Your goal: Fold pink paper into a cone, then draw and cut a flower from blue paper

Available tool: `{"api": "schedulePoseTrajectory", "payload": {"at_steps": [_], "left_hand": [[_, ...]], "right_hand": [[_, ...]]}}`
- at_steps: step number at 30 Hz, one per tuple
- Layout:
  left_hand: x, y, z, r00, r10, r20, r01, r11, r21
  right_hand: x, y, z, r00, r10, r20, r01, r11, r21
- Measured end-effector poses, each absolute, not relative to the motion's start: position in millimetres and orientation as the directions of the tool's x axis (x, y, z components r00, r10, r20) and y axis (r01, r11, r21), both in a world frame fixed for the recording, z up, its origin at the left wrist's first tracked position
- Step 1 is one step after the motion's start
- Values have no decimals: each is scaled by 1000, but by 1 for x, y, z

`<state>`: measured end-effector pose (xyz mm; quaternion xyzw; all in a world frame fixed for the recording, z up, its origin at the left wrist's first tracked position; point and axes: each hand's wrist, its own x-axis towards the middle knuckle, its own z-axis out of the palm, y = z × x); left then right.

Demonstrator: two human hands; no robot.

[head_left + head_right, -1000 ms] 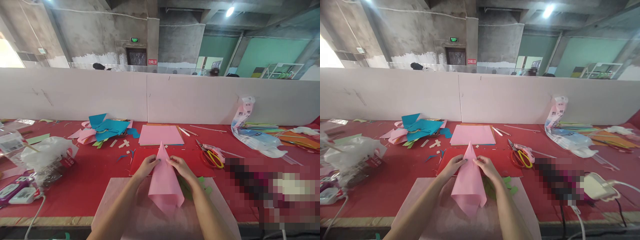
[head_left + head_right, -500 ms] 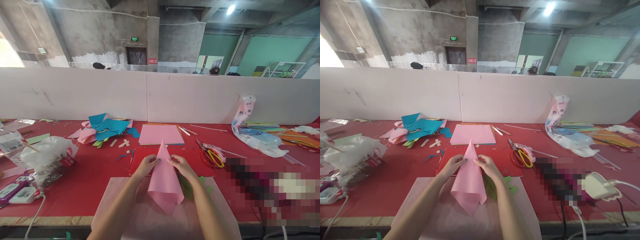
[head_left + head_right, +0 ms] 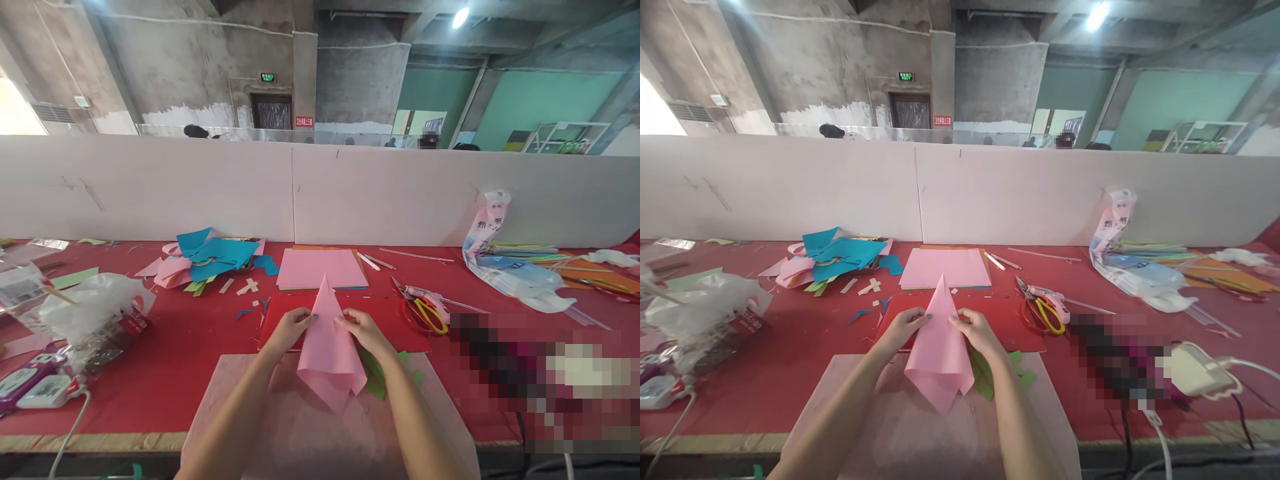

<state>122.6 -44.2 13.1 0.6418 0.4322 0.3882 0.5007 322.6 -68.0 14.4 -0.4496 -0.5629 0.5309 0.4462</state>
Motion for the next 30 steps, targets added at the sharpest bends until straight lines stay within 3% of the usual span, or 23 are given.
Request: {"api": "schedulePoseTrajectory", "payload": {"at_steps": [9, 19, 30], "left_hand": [[123, -44, 7, 375, 925, 58, 99, -103, 990], [126, -51, 17, 373, 925, 71, 139, -132, 982], [125, -47, 12, 262, 962, 81, 82, -106, 991]], "right_hand": [[323, -64, 11, -138, 989, 47, 38, 52, -998], [322, -67, 15, -99, 994, 53, 18, 55, -998], [319, -65, 12, -70, 997, 43, -18, 42, -999]]}}
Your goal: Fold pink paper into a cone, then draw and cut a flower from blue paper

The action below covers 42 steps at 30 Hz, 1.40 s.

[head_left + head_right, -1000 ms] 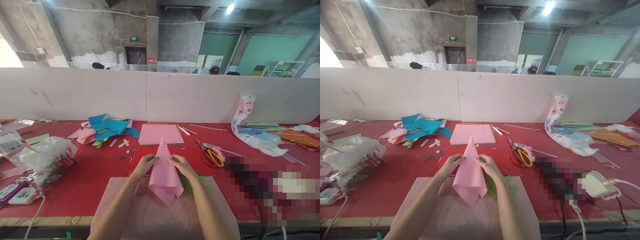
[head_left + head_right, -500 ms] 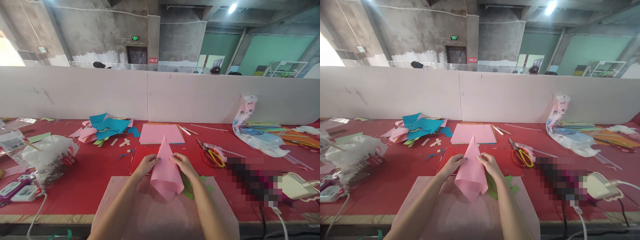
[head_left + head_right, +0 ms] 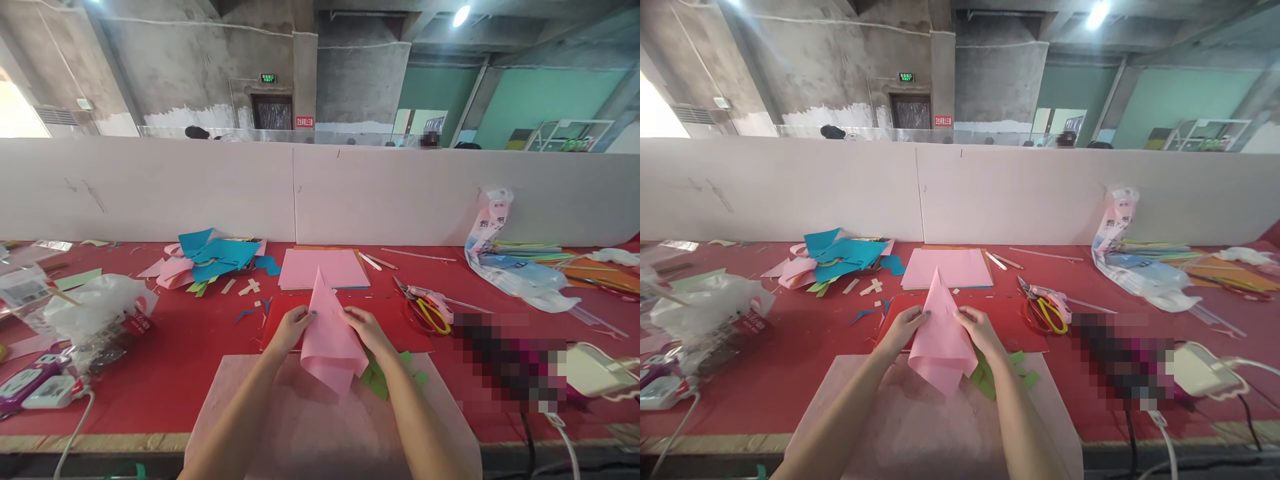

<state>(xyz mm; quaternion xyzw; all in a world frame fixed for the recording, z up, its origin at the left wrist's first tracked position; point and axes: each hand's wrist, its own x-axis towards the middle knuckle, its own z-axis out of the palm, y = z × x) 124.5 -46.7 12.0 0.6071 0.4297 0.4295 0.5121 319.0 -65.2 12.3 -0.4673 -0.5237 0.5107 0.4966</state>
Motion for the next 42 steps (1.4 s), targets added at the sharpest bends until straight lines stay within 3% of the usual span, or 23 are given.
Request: {"api": "schedulePoseTrajectory", "payload": {"at_steps": [23, 28, 37, 42], "left_hand": [[127, -47, 13, 327, 941, 84, 93, -121, 988], [125, -47, 13, 338, 939, 63, 101, -103, 990], [123, -41, 8, 281, 956, 91, 72, -115, 991], [123, -40, 5, 305, 948, 86, 95, -120, 988]], "right_hand": [[323, -67, 14, -88, 996, 4, -112, -6, -994], [323, -64, 10, 24, 999, 28, -47, 29, -998], [322, -67, 17, -53, 998, 31, 21, 32, -999], [328, -62, 13, 3, 999, 35, 76, 34, -997]]}}
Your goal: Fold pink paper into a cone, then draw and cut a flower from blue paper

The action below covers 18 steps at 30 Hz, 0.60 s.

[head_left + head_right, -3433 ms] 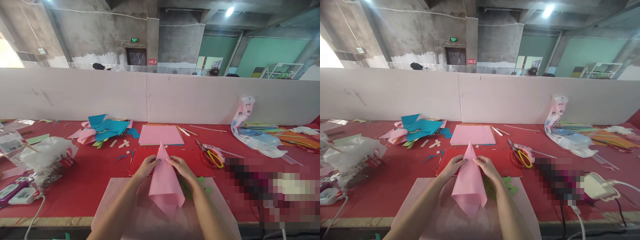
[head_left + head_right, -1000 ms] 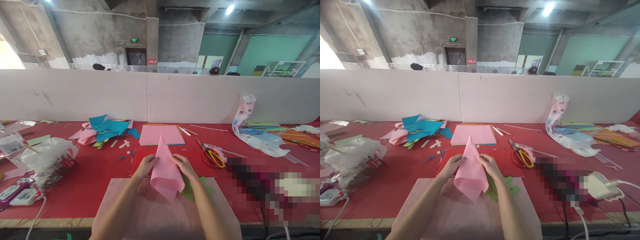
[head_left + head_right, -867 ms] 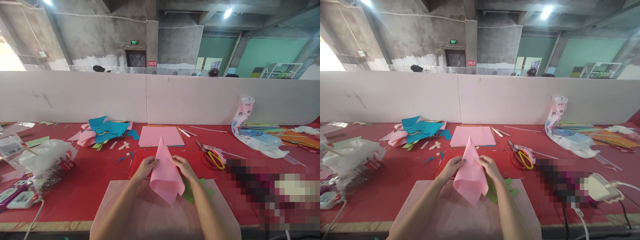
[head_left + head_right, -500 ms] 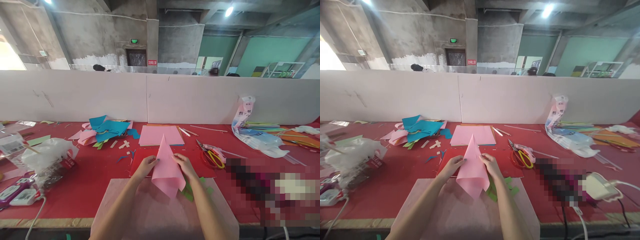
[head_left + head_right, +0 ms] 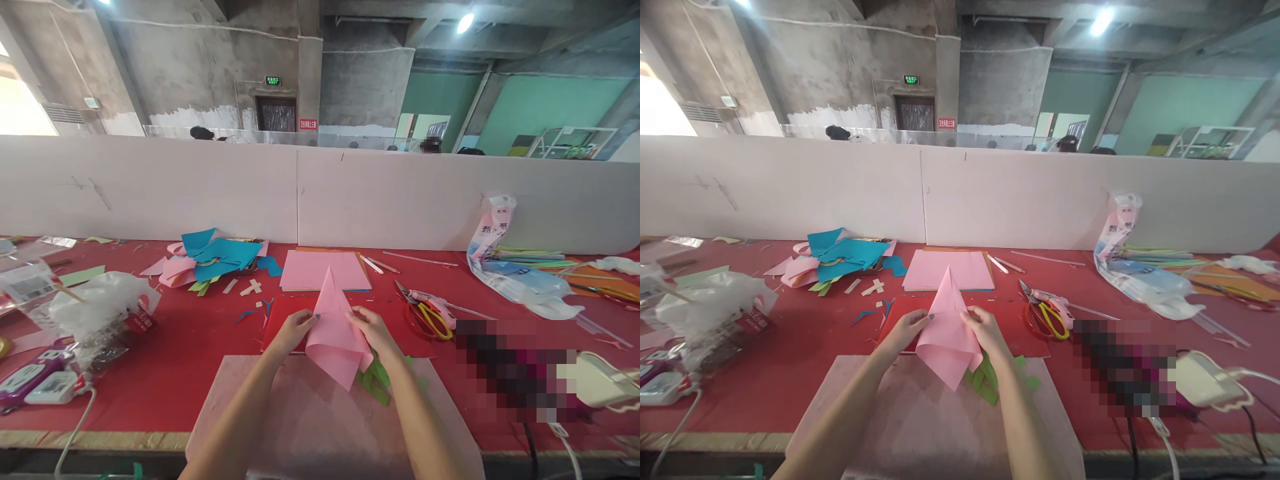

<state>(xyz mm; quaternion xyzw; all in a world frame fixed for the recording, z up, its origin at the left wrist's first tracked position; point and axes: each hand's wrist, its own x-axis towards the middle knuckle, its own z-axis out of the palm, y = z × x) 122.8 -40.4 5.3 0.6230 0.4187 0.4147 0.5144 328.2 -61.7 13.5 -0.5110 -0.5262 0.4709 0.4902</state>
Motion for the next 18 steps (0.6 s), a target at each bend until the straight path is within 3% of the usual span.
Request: {"api": "schedulePoseTrajectory", "payload": {"at_steps": [6, 18], "left_hand": [[121, -40, 2, 390, 917, 81, 36, -103, 994], [123, -44, 8, 296, 955, 24, -33, -15, 999]], "right_hand": [[330, -62, 6, 13, 999, 35, 36, 35, -999], [325, -66, 10, -24, 999, 38, -91, 35, -995]]}}
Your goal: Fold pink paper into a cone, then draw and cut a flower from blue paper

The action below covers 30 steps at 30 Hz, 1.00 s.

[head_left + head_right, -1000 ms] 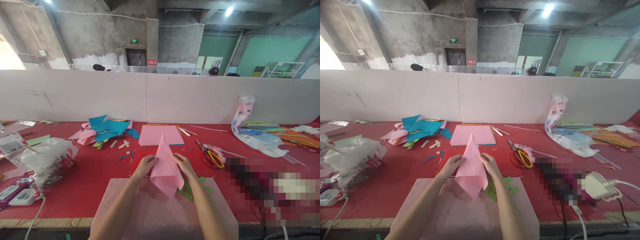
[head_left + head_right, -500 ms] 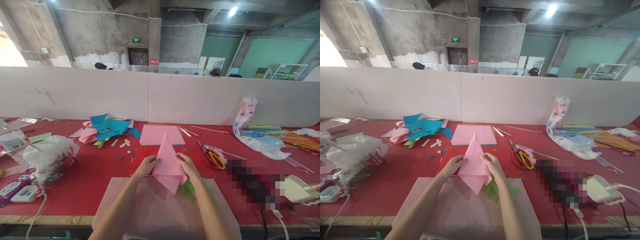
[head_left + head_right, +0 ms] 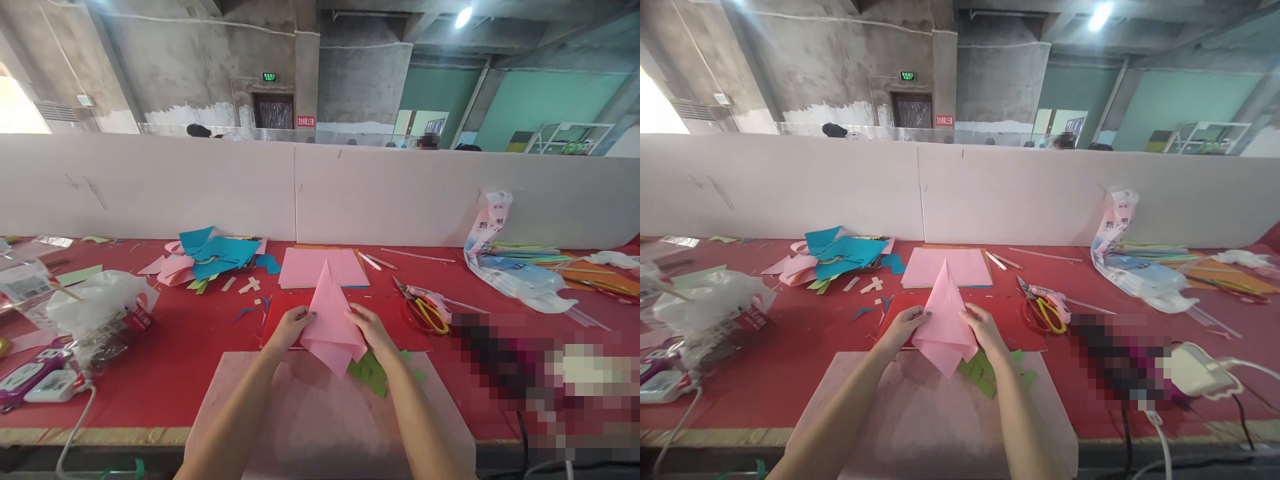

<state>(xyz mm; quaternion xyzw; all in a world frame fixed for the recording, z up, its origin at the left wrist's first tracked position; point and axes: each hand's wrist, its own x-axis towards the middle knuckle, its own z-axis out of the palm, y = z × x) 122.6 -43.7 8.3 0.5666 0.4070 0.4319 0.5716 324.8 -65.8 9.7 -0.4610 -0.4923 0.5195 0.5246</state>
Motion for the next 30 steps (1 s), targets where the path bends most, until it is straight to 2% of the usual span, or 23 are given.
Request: {"api": "schedulePoseTrajectory", "payload": {"at_steps": [4, 12, 17, 25, 30], "left_hand": [[123, -43, 7, 294, 955, 26, -44, -14, 999], [119, -47, 14, 369, 927, -71, -167, 141, 976], [117, -45, 12, 382, 921, -76, -213, 168, 962], [119, -47, 15, 354, 925, -137, -103, 184, 977], [119, -45, 13, 326, 939, -110, -142, 164, 976]], "right_hand": [[326, -66, 10, -35, 999, 19, -124, 15, -992], [326, -67, 14, -40, 999, -22, -191, -29, -981], [327, -69, 16, -89, 996, -12, -238, -32, -971], [328, -65, 13, -63, 998, -2, -251, -18, -968], [328, -63, 7, -19, 999, 30, -219, 25, -975]]}}
